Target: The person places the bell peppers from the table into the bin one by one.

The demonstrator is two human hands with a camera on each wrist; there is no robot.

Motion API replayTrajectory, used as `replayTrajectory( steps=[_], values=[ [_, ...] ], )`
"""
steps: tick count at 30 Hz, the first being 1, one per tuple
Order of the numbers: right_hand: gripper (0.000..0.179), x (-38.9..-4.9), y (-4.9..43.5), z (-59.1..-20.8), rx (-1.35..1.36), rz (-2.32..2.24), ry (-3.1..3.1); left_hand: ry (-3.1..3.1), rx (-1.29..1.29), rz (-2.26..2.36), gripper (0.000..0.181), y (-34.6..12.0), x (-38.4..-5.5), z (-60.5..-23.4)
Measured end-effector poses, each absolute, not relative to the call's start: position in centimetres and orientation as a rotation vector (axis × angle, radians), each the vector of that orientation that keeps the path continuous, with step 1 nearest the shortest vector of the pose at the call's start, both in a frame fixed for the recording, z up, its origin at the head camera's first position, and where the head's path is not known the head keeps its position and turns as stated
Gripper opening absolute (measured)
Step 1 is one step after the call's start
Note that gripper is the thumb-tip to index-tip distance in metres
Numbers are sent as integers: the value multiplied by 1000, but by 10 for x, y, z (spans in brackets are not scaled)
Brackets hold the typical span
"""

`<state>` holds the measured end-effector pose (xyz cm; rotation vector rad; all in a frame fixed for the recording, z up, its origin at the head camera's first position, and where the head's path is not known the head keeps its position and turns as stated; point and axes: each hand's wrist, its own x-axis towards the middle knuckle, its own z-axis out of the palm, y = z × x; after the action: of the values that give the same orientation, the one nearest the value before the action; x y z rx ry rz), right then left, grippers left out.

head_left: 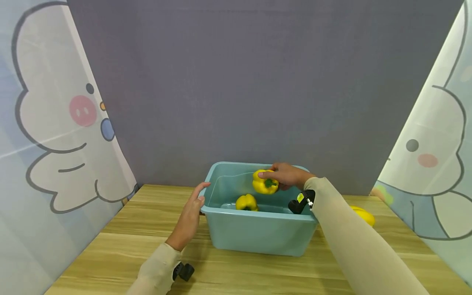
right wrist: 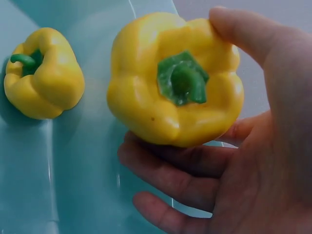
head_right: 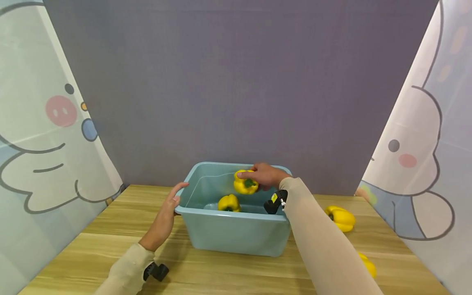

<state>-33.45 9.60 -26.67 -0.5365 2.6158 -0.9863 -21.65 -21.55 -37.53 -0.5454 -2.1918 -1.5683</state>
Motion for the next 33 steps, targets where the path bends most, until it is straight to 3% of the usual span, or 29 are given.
replayTrajectory(
  steps=[24,33],
  values=[
    [54,-338,94,-275,-540,-715,2683,-2182,-564,-1568,50,-216,-218,-376],
    [69,-339,84,-279,-546,-604,2683,-2195,-526,-1588,50,-225,-214,-378]
  ],
)
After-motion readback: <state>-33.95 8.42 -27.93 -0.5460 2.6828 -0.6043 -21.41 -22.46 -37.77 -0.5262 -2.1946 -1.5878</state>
